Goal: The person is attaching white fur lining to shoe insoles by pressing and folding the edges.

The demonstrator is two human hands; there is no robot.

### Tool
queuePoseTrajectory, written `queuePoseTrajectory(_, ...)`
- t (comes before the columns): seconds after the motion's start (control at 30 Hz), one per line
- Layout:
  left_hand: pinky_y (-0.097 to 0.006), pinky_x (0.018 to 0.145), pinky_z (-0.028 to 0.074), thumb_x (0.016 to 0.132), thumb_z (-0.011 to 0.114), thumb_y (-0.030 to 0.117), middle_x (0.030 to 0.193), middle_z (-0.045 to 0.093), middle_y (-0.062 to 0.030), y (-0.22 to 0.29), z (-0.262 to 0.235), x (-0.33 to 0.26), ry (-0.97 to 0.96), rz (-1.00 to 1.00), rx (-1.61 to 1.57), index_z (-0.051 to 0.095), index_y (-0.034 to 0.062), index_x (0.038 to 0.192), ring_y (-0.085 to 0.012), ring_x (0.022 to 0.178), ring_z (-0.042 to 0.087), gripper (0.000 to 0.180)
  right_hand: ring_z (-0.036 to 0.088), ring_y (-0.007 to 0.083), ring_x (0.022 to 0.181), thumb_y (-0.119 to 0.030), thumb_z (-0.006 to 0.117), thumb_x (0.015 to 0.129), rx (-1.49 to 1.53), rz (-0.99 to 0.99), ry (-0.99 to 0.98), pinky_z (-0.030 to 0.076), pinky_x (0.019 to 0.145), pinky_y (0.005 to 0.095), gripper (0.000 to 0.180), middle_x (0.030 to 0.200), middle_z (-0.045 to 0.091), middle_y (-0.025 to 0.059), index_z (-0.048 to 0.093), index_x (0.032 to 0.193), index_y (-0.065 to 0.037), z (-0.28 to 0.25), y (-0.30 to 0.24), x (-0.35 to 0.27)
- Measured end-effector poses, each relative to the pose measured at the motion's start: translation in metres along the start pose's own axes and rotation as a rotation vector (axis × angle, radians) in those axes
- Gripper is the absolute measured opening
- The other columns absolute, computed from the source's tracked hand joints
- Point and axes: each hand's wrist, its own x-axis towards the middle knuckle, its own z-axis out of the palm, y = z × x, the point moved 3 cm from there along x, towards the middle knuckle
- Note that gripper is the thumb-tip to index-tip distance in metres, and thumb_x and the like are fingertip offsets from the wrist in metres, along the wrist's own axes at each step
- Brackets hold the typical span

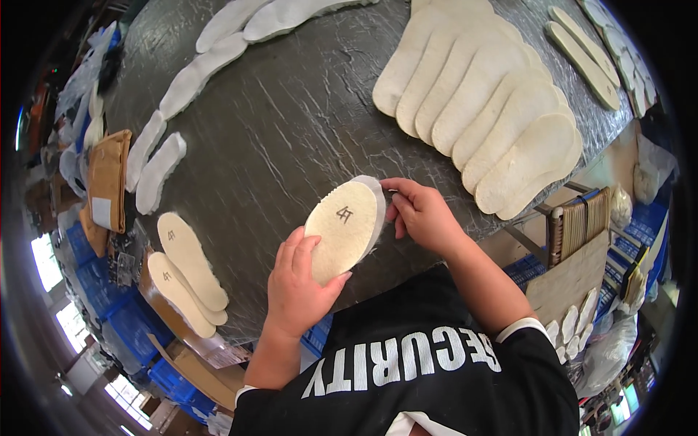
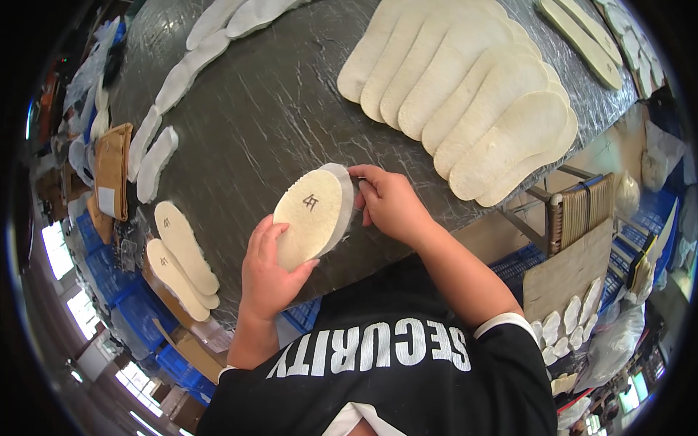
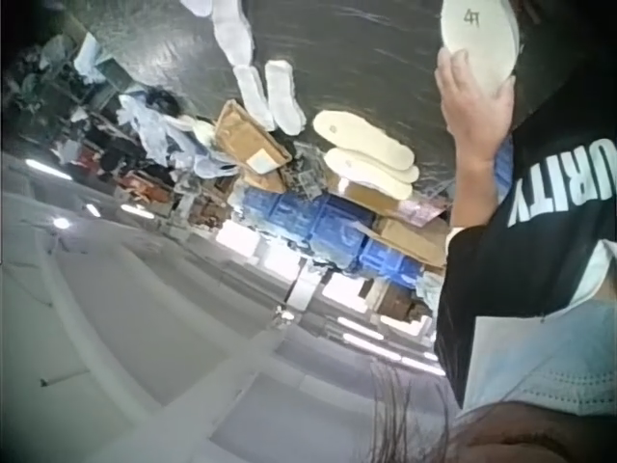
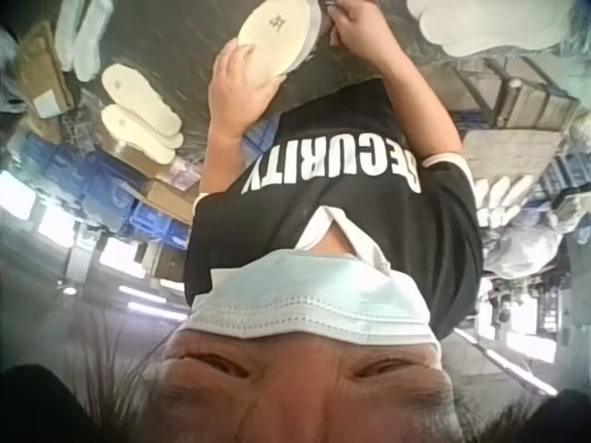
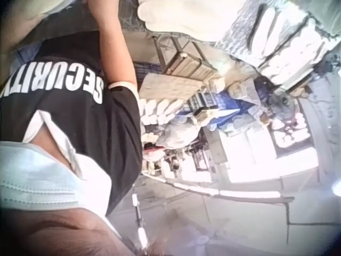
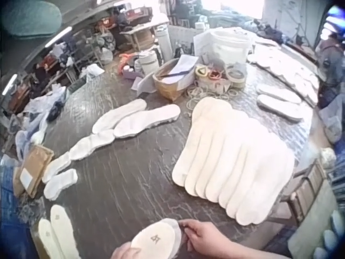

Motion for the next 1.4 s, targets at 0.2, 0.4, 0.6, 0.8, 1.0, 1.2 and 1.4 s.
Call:
queuePoseTrajectory(0.2, -0.043, 0.096, 0.046, 0.060, 0.086, 0.018, 0.129, 0.051, -0.0228, 0.002, 0.007, 0.008, -0.028, 0.023, 0.015, 0.052, 0.0020, 0.117, -0.0397, 0.115, 0.054, 0.068, 0.059, 0.0135, 0.053, -0.004, 0.043, 0.095, 0.028, -0.030, -0.021, 0.048, 0.053, 0.0291, 0.031, 0.073, 0.061, 0.0080, 0.056, 0.122, 0.002, 0.000, 0.005, 0.000)
queuePoseTrajectory(0.4, -0.045, 0.095, 0.047, 0.064, 0.085, 0.022, 0.129, 0.049, -0.0225, 0.003, 0.009, 0.010, -0.047, 0.054, 0.039, 0.051, 0.0019, 0.120, -0.0400, 0.115, 0.053, 0.068, 0.059, 0.0129, 0.054, -0.003, 0.043, 0.096, 0.018, -0.018, -0.054, 0.048, 0.053, 0.0279, 0.031, 0.075, 0.062, 0.0077, 0.056, 0.124, 0.000, -0.001, 0.000, -0.001)
queuePoseTrajectory(0.6, -0.045, 0.095, 0.047, 0.064, 0.084, 0.022, 0.128, 0.049, -0.0233, 0.004, 0.009, 0.012, -0.050, 0.051, 0.031, 0.051, 0.0007, 0.120, -0.0400, 0.115, 0.053, 0.068, 0.061, 0.0160, 0.054, -0.003, 0.044, 0.094, 0.016, -0.028, -0.055, 0.050, 0.054, 0.0305, 0.032, 0.074, 0.063, 0.0107, 0.056, 0.124, 0.001, -0.001, 0.001, 0.000)
queuePoseTrajectory(0.8, -0.045, 0.095, 0.047, 0.065, 0.084, 0.023, 0.128, 0.049, -0.0235, 0.005, 0.011, 0.013, -0.053, 0.052, 0.055, 0.051, 0.0010, 0.120, -0.0400, 0.115, 0.053, 0.068, 0.062, 0.0167, 0.054, -0.003, 0.044, 0.094, 0.016, -0.032, -0.063, 0.051, 0.054, 0.0308, 0.032, 0.074, 0.063, 0.0111, 0.056, 0.124, 0.000, -0.002, 0.001, 0.000)
queuePoseTrajectory(1.0, -0.045, 0.094, 0.047, 0.066, 0.084, 0.025, 0.129, 0.049, -0.0228, 0.007, 0.013, 0.013, -0.066, 0.047, 0.088, 0.051, 0.0017, 0.120, -0.0395, 0.116, 0.053, 0.068, 0.062, 0.0173, 0.054, -0.004, 0.043, 0.095, 0.017, -0.035, -0.069, 0.050, 0.054, 0.0310, 0.032, 0.074, 0.063, 0.0112, 0.056, 0.124, 0.001, -0.002, 0.001, 0.000)
queuePoseTrajectory(1.2, -0.045, 0.095, 0.047, 0.066, 0.085, 0.027, 0.129, 0.049, -0.0227, 0.007, 0.016, 0.013, -0.070, 0.032, 0.097, 0.050, 0.0016, 0.121, -0.0397, 0.116, 0.052, 0.070, 0.059, 0.0120, 0.054, -0.002, 0.042, 0.095, 0.028, -0.033, -0.073, 0.048, 0.053, 0.0275, 0.031, 0.073, 0.060, 0.0060, 0.057, 0.122, 0.000, -0.001, 0.001, 0.001)
queuePoseTrajectory(1.4, -0.045, 0.095, 0.047, 0.066, 0.085, 0.029, 0.131, 0.048, -0.0237, 0.008, 0.020, 0.010, -0.085, 0.016, 0.106, 0.049, 0.0012, 0.123, -0.0400, 0.118, 0.051, 0.073, 0.059, 0.0122, 0.053, -0.002, 0.042, 0.096, 0.026, -0.035, -0.075, 0.048, 0.053, 0.0278, 0.031, 0.073, 0.060, 0.0059, 0.057, 0.122, -0.001, -0.001, 0.002, 0.000)
